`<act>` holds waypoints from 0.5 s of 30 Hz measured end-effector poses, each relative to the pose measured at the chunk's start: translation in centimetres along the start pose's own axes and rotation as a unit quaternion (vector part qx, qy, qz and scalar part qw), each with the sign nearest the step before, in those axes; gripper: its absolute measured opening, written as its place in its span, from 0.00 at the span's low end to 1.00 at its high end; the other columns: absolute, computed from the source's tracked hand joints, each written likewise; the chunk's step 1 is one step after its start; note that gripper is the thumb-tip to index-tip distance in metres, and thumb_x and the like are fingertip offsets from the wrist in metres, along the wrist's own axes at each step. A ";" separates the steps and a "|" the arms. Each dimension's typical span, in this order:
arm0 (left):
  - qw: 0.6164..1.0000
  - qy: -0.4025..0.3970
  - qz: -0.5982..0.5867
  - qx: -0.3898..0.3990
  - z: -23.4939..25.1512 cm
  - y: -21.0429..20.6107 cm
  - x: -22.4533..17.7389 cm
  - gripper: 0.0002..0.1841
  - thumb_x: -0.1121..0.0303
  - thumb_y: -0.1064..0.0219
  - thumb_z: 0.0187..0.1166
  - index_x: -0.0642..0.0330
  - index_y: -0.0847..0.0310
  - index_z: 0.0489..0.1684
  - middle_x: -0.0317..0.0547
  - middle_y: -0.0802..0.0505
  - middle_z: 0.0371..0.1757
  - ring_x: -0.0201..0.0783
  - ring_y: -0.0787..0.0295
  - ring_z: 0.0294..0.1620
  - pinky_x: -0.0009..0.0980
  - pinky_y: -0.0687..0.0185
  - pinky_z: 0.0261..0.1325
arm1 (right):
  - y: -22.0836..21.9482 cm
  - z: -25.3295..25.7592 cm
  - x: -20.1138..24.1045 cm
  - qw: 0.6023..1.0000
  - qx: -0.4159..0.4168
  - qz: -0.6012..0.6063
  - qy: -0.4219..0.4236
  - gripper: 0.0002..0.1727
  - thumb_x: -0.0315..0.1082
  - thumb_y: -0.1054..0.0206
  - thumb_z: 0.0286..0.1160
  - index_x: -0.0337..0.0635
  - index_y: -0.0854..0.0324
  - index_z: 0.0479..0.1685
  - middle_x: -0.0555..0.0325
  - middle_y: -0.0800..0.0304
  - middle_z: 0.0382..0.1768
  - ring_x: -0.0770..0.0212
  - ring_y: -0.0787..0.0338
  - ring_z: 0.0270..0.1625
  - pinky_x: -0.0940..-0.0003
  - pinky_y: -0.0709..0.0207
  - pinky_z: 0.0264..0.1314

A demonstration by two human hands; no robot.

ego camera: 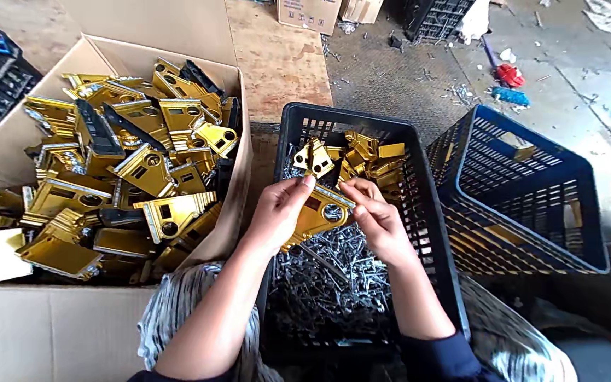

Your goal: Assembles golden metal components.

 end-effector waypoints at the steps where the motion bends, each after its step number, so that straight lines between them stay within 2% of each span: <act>1: 0.998 0.009 -0.043 0.037 -0.1 0.0 -0.1 0.19 0.52 0.48 0.92 0.52 0.11 0.48 0.35 0.08 0.39 0.27 0.11 0.39 0.28 0.13 0.42 | -0.1 0.0 -0.3 0.996 0.022 0.087 -0.015 0.32 0.52 0.40 0.86 0.41 0.25 0.82 0.53 0.29 0.83 0.63 0.20 0.74 0.65 0.15 0.66; 2: 0.992 0.013 -0.091 0.080 -0.2 -0.1 -0.1 0.20 0.52 0.50 0.93 0.51 0.11 0.49 0.36 0.06 0.40 0.27 0.09 0.40 0.28 0.10 0.43 | -0.3 0.1 -0.2 0.984 0.048 0.169 -0.023 0.46 0.62 0.32 0.77 0.44 0.35 0.89 0.55 0.35 0.88 0.59 0.22 0.79 0.58 0.17 0.71; 3: 0.983 0.016 -0.135 0.122 -0.2 -0.3 0.0 0.21 0.52 0.51 0.93 0.51 0.11 0.51 0.36 0.05 0.42 0.28 0.08 0.41 0.28 0.09 0.44 | -0.7 0.3 0.1 0.969 0.071 0.233 -0.024 0.57 0.67 0.25 0.66 0.49 0.45 0.94 0.59 0.35 0.89 0.60 0.23 0.80 0.57 0.20 0.74; 4: 0.975 0.017 -0.164 0.150 -0.2 -0.6 0.2 0.21 0.51 0.51 0.93 0.50 0.11 0.52 0.36 0.05 0.43 0.27 0.07 0.42 0.27 0.09 0.45 | -1.1 0.5 0.6 0.956 0.079 0.282 -0.023 0.63 0.65 0.21 0.60 0.54 0.52 0.96 0.63 0.28 0.85 0.63 0.20 0.78 0.60 0.19 0.74; 5: 0.972 0.015 -0.171 0.162 -0.1 -0.8 0.4 0.22 0.50 0.51 0.93 0.49 0.11 0.52 0.35 0.05 0.43 0.27 0.07 0.43 0.27 0.09 0.45 | -1.5 0.7 0.9 0.950 0.066 0.305 -0.020 0.64 0.61 0.17 0.57 0.58 0.54 0.96 0.65 0.19 0.77 0.65 0.14 0.70 0.63 0.16 0.69; 7: 0.984 0.004 -0.113 0.138 0.2 -0.8 0.5 0.21 0.52 0.52 0.93 0.51 0.12 0.55 0.36 0.06 0.45 0.28 0.08 0.45 0.28 0.10 0.48 | -1.6 0.8 1.0 0.957 0.021 0.289 -0.002 0.60 0.47 0.13 0.55 0.60 0.51 0.91 0.62 0.12 0.67 0.64 0.08 0.61 0.65 0.12 0.62; 8: 0.994 -0.003 -0.048 0.099 0.4 -0.6 0.5 0.19 0.54 0.49 0.93 0.52 0.14 0.59 0.36 0.07 0.49 0.28 0.10 0.47 0.30 0.11 0.51 | -1.5 0.8 1.0 0.970 -0.006 0.242 0.013 0.58 0.41 0.12 0.53 0.57 0.48 0.88 0.60 0.11 0.65 0.62 0.08 0.60 0.63 0.10 0.60; 9: 0.998 -0.009 0.018 0.052 0.6 -0.3 0.7 0.16 0.56 0.43 0.91 0.52 0.18 0.66 0.38 0.09 0.56 0.30 0.11 0.54 0.33 0.13 0.57 | -1.5 0.8 0.9 0.985 -0.027 0.169 0.035 0.57 0.38 0.11 0.49 0.53 0.46 0.84 0.57 0.12 0.64 0.58 0.09 0.62 0.59 0.10 0.62; 11: 0.994 0.017 0.102 0.019 0.9 0.4 1.1 0.30 0.54 0.31 0.82 0.50 0.33 0.83 0.43 0.17 0.76 0.38 0.14 0.68 0.42 0.15 0.66 | -1.6 0.6 0.6 0.995 -0.049 -0.010 0.091 0.57 0.40 0.09 0.45 0.41 0.44 0.80 0.48 0.16 0.64 0.53 0.10 0.65 0.54 0.09 0.63; 12: 0.994 0.038 0.097 0.038 0.9 0.4 1.0 0.35 0.54 0.28 0.79 0.50 0.37 0.86 0.44 0.17 0.76 0.39 0.13 0.66 0.41 0.13 0.65 | -1.9 0.5 0.6 0.987 -0.051 -0.097 0.120 0.57 0.43 0.09 0.45 0.36 0.42 0.78 0.44 0.16 0.64 0.53 0.10 0.65 0.53 0.10 0.64; 13: 0.994 0.046 0.074 0.072 0.8 0.0 1.0 0.36 0.57 0.26 0.77 0.51 0.36 0.86 0.45 0.14 0.71 0.39 0.10 0.60 0.40 0.12 0.60 | -2.4 0.4 0.5 0.973 -0.053 -0.171 0.146 0.56 0.47 0.10 0.45 0.33 0.38 0.77 0.41 0.16 0.64 0.52 0.11 0.65 0.54 0.12 0.65; 15: 0.992 0.032 0.047 0.116 1.0 -0.9 1.6 0.33 0.65 0.21 0.70 0.53 0.27 0.78 0.41 0.06 0.56 0.34 0.07 0.50 0.35 0.08 0.53 | -3.0 0.5 0.5 0.960 -0.036 -0.223 0.165 0.54 0.51 0.10 0.47 0.31 0.33 0.75 0.40 0.14 0.64 0.50 0.13 0.67 0.52 0.16 0.70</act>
Point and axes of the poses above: each hand's wrist, its own z-axis towards the middle knuckle, its own y-axis out of the back of the hand, x = y × z, the point moved 2 cm from there along z, towards the middle knuckle
